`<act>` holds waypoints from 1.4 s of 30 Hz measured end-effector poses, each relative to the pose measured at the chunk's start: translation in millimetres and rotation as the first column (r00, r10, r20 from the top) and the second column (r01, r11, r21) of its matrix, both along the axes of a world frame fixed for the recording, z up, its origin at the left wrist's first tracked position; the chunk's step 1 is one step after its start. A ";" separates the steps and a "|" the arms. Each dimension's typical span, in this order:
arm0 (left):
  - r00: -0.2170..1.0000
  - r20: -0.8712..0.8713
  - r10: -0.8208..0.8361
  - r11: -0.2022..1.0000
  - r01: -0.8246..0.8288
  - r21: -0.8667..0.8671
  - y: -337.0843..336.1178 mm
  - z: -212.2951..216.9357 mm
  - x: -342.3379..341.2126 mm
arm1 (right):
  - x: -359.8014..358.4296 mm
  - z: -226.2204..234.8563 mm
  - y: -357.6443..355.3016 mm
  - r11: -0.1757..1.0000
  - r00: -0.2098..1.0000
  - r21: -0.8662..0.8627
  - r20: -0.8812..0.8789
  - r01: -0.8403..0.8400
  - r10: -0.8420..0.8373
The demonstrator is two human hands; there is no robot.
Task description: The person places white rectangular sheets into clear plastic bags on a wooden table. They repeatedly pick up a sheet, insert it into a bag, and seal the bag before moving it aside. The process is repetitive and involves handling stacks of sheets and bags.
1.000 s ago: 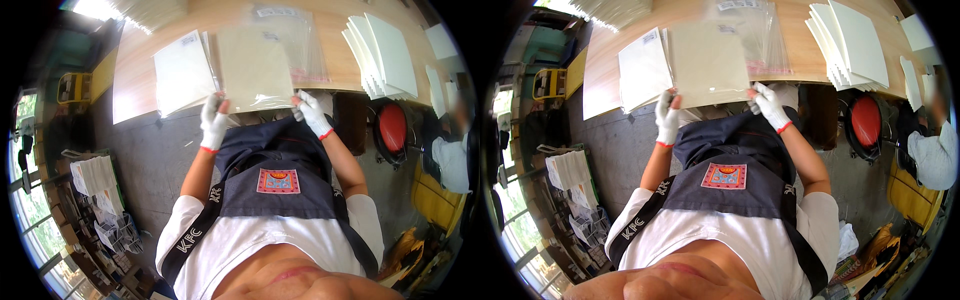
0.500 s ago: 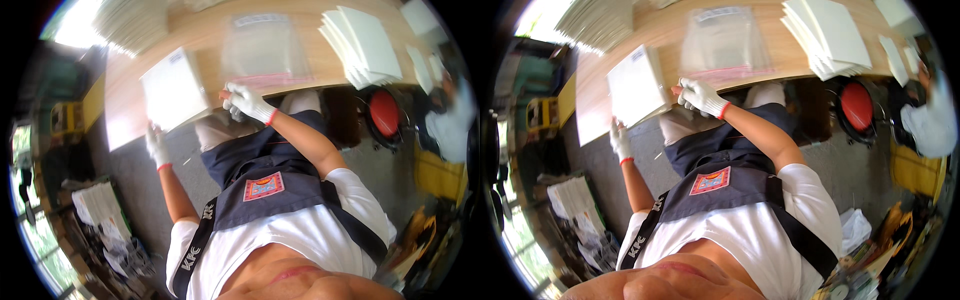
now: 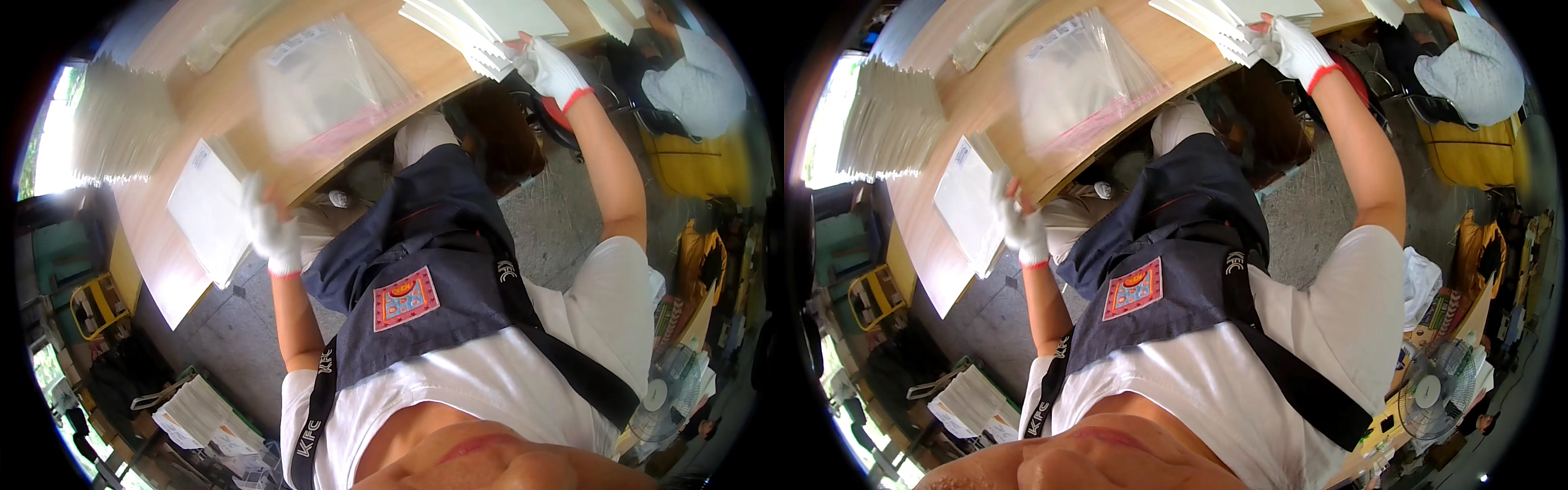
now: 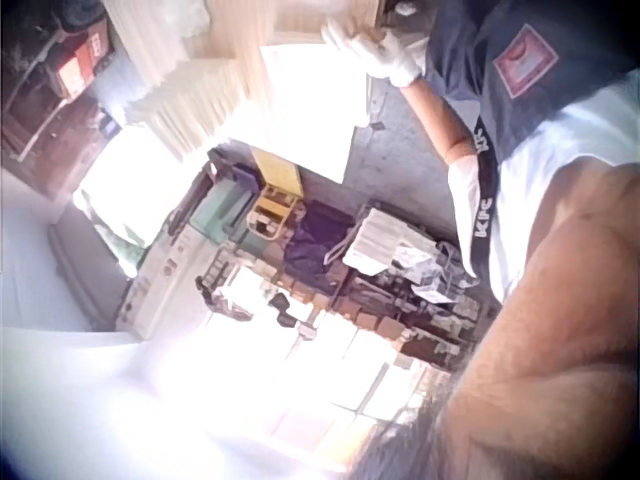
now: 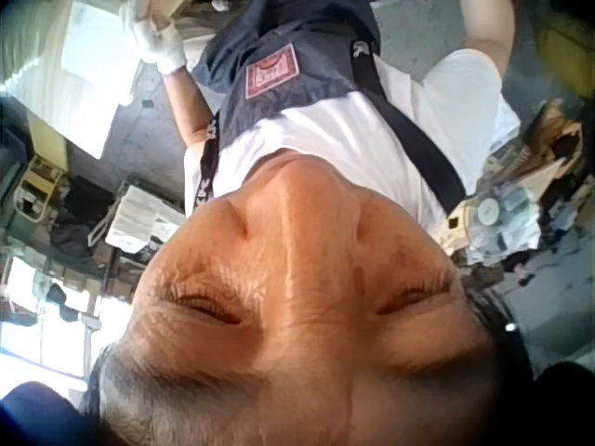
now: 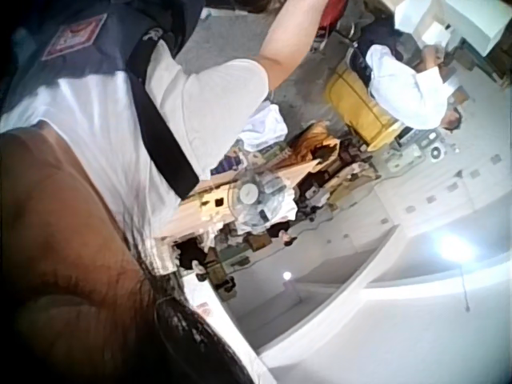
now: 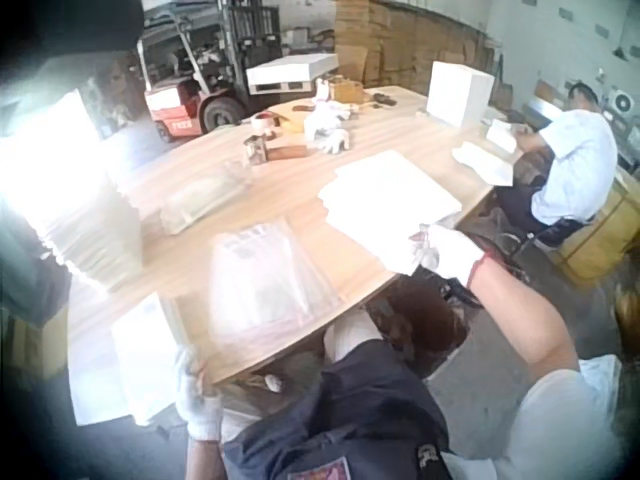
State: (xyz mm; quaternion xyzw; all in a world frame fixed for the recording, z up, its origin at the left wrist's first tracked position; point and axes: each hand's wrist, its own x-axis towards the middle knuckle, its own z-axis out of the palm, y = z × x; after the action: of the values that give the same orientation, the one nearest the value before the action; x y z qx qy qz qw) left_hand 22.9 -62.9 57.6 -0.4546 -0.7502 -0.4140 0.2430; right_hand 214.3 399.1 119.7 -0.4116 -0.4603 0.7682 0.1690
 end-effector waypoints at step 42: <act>0.869 0.425 0.254 0.925 -0.091 -0.368 71.8 -20.5 -19.2 | 15.7 -112.5 -184.4 0.843 0.909 -0.419 -0.379 -0.337 0.175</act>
State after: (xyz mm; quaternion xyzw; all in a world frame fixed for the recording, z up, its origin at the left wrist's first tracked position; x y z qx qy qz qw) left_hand 3.7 8.8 37.0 -0.3070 -0.8838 -0.3528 0.0116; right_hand 230.0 214.8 7.2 -0.2414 -0.2748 0.9302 0.0313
